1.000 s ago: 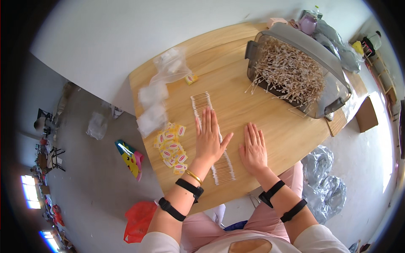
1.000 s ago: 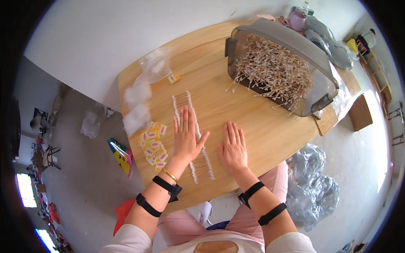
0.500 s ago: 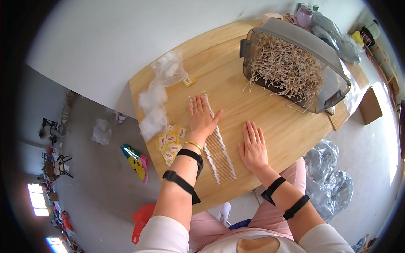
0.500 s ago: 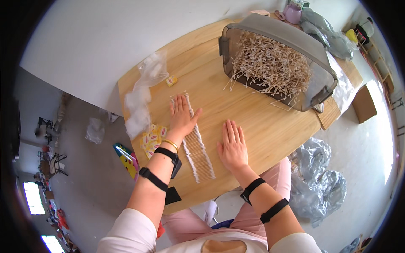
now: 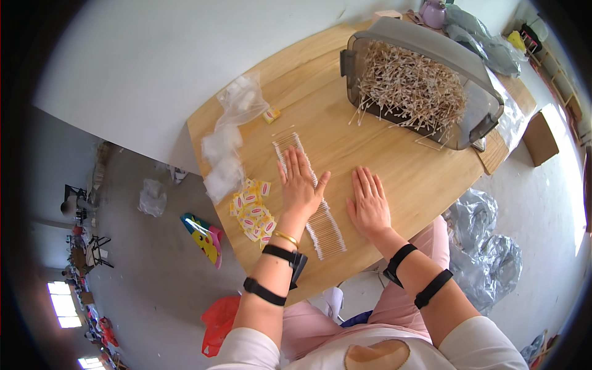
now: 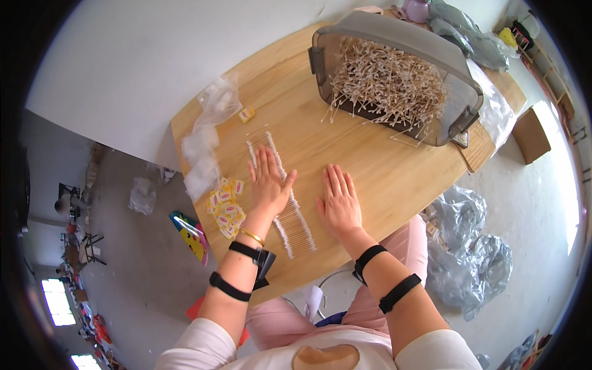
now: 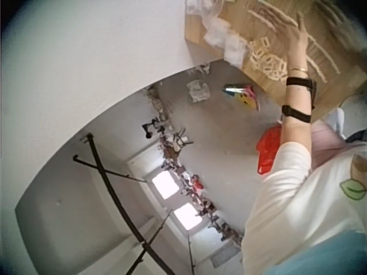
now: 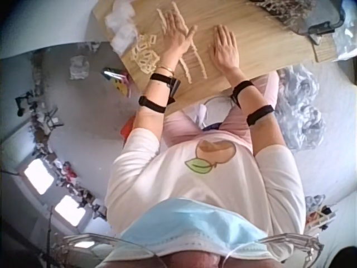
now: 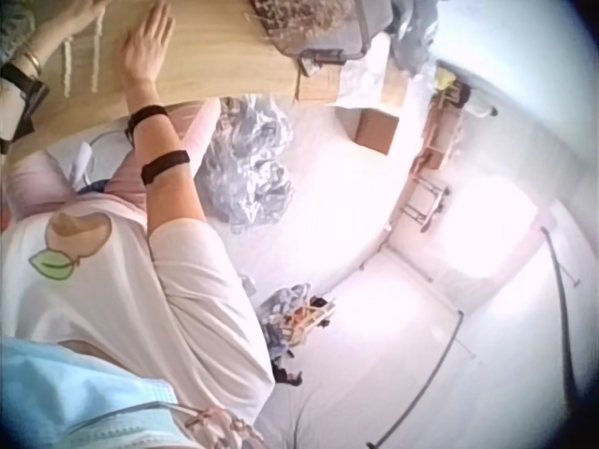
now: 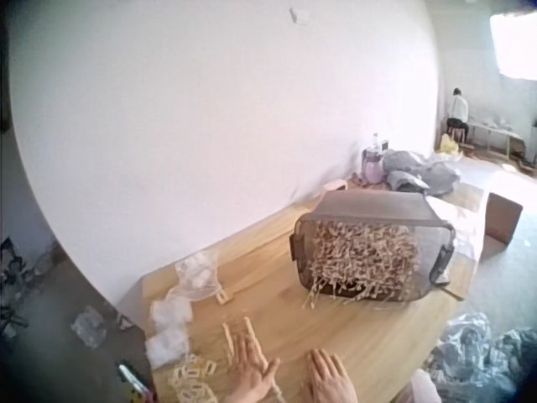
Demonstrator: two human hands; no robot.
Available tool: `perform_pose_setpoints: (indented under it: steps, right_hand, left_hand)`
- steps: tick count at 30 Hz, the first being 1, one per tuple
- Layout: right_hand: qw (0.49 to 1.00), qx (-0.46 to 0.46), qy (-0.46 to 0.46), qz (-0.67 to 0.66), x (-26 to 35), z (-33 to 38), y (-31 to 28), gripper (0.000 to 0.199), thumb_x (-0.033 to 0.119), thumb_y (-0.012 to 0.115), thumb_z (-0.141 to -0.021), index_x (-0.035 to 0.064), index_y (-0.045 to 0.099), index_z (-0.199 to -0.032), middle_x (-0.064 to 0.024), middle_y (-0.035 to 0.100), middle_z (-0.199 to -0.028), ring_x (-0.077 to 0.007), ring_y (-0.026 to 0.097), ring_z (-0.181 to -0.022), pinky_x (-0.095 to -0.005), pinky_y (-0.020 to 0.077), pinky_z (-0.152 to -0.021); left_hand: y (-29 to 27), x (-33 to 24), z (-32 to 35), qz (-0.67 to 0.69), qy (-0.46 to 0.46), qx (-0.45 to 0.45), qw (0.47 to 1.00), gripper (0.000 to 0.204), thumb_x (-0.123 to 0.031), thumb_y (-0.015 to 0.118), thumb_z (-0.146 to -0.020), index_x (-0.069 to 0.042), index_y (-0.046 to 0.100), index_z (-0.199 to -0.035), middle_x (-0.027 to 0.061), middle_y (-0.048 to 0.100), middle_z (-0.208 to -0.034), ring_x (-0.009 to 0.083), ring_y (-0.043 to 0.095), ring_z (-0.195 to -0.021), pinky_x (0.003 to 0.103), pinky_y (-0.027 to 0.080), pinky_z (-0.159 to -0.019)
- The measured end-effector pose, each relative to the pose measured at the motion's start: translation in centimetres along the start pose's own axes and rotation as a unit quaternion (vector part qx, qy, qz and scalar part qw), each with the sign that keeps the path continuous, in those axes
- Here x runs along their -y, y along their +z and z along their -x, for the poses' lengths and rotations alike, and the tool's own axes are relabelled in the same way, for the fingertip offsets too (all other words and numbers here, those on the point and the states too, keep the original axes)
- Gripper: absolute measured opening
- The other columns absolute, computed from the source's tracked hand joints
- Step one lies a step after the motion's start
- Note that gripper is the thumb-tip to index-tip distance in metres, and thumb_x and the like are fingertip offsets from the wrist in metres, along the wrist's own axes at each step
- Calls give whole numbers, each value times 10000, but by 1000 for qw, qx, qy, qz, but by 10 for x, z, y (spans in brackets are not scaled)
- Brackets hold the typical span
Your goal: Arranging cotton swabs and packaging them into small plastic bags.
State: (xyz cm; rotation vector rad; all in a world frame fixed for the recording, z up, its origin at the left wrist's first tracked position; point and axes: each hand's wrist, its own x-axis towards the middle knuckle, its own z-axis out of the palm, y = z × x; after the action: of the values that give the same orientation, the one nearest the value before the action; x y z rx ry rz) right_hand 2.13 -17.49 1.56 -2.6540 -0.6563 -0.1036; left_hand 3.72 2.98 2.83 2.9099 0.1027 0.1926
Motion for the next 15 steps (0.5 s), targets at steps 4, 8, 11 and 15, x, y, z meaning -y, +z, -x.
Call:
perform_pose_setpoints:
  steps: [4,8,11,15]
  right_hand:
    - [1000,0,9,7,-4,4,1,695,306,515,-977,-48,328,-1544,-172,317,-1630,-287,238,-1542,-443,163,-1279]
    - [1000,-10,4,11,-2,1,2,691,314,511,-975,-40,339,-1543,-165,321,-1631,-279,245,-1540,-439,164,-1279]
    - [1000,-15,2,-7,-1,3,2,696,316,520,-968,-39,345,-1540,-166,322,-1630,-278,246,-1540,-436,166,-1279]
    - [1000,-9,11,13,-3,1,4,705,317,530,-961,-39,345,-1541,-165,327,-1628,-279,249,-1539,-433,169,-1278]
  left_hand:
    - [-6,-19,35,-21,26,-32,999,976,-665,315,-1019,107,119,-1582,284,76,-1676,365,42,-1578,522,-17,-1265]
    - [7,-18,59,-23,0,57,998,972,-659,322,-1019,112,130,-1578,298,109,-1665,376,58,-1575,527,7,-1265]
    - [-5,-25,58,0,13,4,1000,986,-671,322,-1014,122,146,-1571,306,133,-1658,378,71,-1573,527,19,-1267]
    - [6,-25,65,-8,-1,45,999,998,-677,337,-1009,133,158,-1564,310,140,-1655,390,85,-1569,513,40,-1271]
